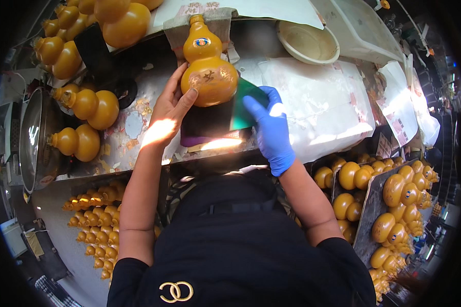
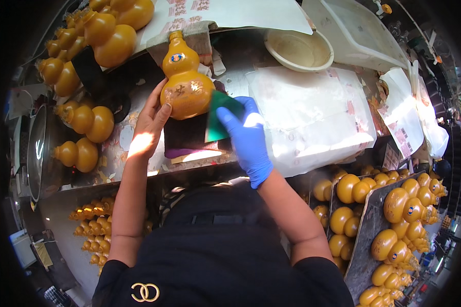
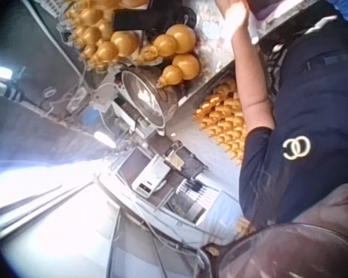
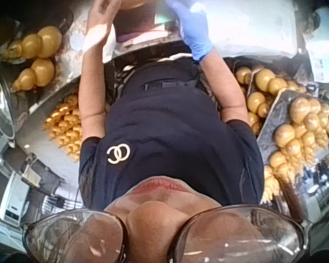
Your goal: The person scrubs the surface of yellow gourds with a green sponge and applies a sticker to each one. The person handles the gourds one at a time, rotating them to clean different sides before placing them on a nearby tray.
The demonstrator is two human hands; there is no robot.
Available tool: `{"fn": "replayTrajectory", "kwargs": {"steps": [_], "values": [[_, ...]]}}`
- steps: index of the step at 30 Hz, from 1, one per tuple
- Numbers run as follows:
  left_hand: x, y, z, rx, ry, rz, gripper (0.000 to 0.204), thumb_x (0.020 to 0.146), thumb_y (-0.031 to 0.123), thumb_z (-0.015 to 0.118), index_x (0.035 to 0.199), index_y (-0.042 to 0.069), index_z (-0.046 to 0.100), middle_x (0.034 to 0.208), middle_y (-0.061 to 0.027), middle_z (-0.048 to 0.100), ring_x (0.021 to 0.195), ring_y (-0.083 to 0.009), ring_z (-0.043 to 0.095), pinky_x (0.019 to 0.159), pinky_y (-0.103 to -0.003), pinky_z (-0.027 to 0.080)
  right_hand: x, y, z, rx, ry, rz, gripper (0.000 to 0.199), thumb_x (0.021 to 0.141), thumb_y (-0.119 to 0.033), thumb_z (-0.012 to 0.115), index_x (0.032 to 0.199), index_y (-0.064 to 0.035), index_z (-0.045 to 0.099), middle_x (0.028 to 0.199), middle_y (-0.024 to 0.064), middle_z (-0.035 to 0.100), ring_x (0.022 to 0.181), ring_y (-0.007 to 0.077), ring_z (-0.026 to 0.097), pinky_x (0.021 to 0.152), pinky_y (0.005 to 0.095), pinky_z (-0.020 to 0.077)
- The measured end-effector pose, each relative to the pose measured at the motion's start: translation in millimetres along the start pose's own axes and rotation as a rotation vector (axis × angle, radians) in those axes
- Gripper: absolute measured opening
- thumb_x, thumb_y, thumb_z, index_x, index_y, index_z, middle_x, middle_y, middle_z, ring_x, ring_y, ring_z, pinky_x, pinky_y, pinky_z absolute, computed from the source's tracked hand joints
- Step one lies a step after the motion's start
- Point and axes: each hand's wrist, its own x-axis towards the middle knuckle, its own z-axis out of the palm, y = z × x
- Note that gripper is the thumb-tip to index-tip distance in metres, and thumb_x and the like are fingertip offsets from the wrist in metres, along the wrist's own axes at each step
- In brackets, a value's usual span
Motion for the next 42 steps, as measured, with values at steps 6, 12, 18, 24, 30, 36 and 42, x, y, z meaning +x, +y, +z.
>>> {"fn": "replayTrajectory", "kwargs": {"steps": [6, 12, 18, 24, 30, 36, 42], "values": [[7.8, -4.0, 2.1, 0.023, 0.076, 0.028, 0.078, 0.091, 0.05, 0.058, 0.143, -0.001, 0.03, 0.138, -0.016, 0.043, 0.131, -0.0231, 0.038, 0.111, -0.034, 0.025, 48.7, -31.8, -12.1, -0.175, -0.254, 0.151, 0.047, 0.091, -0.042, 0.056, 0.109, 0.0008, 0.062, 0.097, 0.0116, 0.065, 0.089, 0.0185, 0.06, 0.085, 0.0291, 0.0467], [12.5, 0.5, 12.2, -0.004, 0.072, -0.067, 0.08, 0.089, 0.053, 0.059, 0.142, 0.0, 0.031, 0.136, -0.0155, 0.044, 0.131, -0.0228, 0.038, 0.111, -0.034, 0.023, 64.3, -46.7, 16.8, -0.434, -0.512, 0.352, 0.07, 0.086, -0.057, 0.06, 0.12, 0.0036, 0.058, 0.105, 0.0127, 0.064, 0.093, 0.0173, 0.059, 0.085, 0.0292, 0.0465], [12.8, -9.0, 5.1, -0.106, 0.045, -0.106, 0.076, 0.09, 0.054, 0.057, 0.143, 0.005, 0.032, 0.14, -0.0121, 0.042, 0.136, -0.0205, 0.03, 0.114, -0.035, 0.014, 60.0, -58.0, 16.6, -0.263, -0.511, 0.506, 0.067, 0.085, -0.052, 0.064, 0.123, 0.003, 0.056, 0.102, 0.0082, 0.063, 0.089, 0.0115, 0.056, 0.078, 0.0244, 0.0458], [14.3, -14.2, -0.3, -0.121, 0.027, -0.123, 0.069, 0.094, 0.05, 0.05, 0.143, 0.005, 0.032, 0.141, -0.0118, 0.041, 0.137, -0.0215, 0.029, 0.114, -0.035, 0.013, 61.4, -46.4, 12.0, -0.067, -0.49, 0.496, 0.06, 0.087, -0.048, 0.064, 0.12, 0.0025, 0.058, 0.101, 0.0045, 0.062, 0.086, 0.0087, 0.053, 0.073, 0.0206, 0.0432], [12.3, -27.0, -7.4, 0.027, 0.039, -0.065, 0.065, 0.097, 0.047, 0.046, 0.145, 0.005, 0.029, 0.14, -0.0157, 0.041, 0.134, -0.0228, 0.036, 0.112, -0.033, 0.024, 60.2, -15.3, 18.2, 0.084, -0.351, 0.398, 0.042, 0.094, -0.038, 0.058, 0.117, -0.0036, 0.061, 0.093, 0.0029, 0.061, 0.08, 0.0084, 0.054, 0.07, 0.0217, 0.0433], [-14.7, 0.4, -19.8, 0.469, 0.676, 0.599, 0.045, 0.081, 0.0, 0.065, 0.123, -0.001, 0.049, 0.123, -0.011, 0.054, 0.118, -0.022, 0.05, 0.105, -0.034, 0.035, 51.3, -29.4, 8.5, -0.015, -0.225, 0.612, 0.037, 0.097, -0.043, 0.048, 0.115, -0.0137, 0.062, 0.051, -0.0062, 0.036, 0.042, 0.0074, 0.032, 0.041, 0.0227, 0.0241], [-0.4, 40.8, -78.8, 0.591, 0.937, 0.663, 0.057, 0.078, 0.005, 0.069, 0.131, 0.002, 0.046, 0.123, -0.0146, 0.052, 0.117, -0.0272, 0.049, 0.102, -0.039, 0.037, 51.9, -31.6, 14.6, -0.034, -0.188, 0.617, 0.043, 0.099, -0.045, 0.042, 0.122, -0.0133, 0.058, 0.049, -0.0035, 0.034, 0.04, 0.0086, 0.029, 0.038, 0.0225, 0.022]]}}
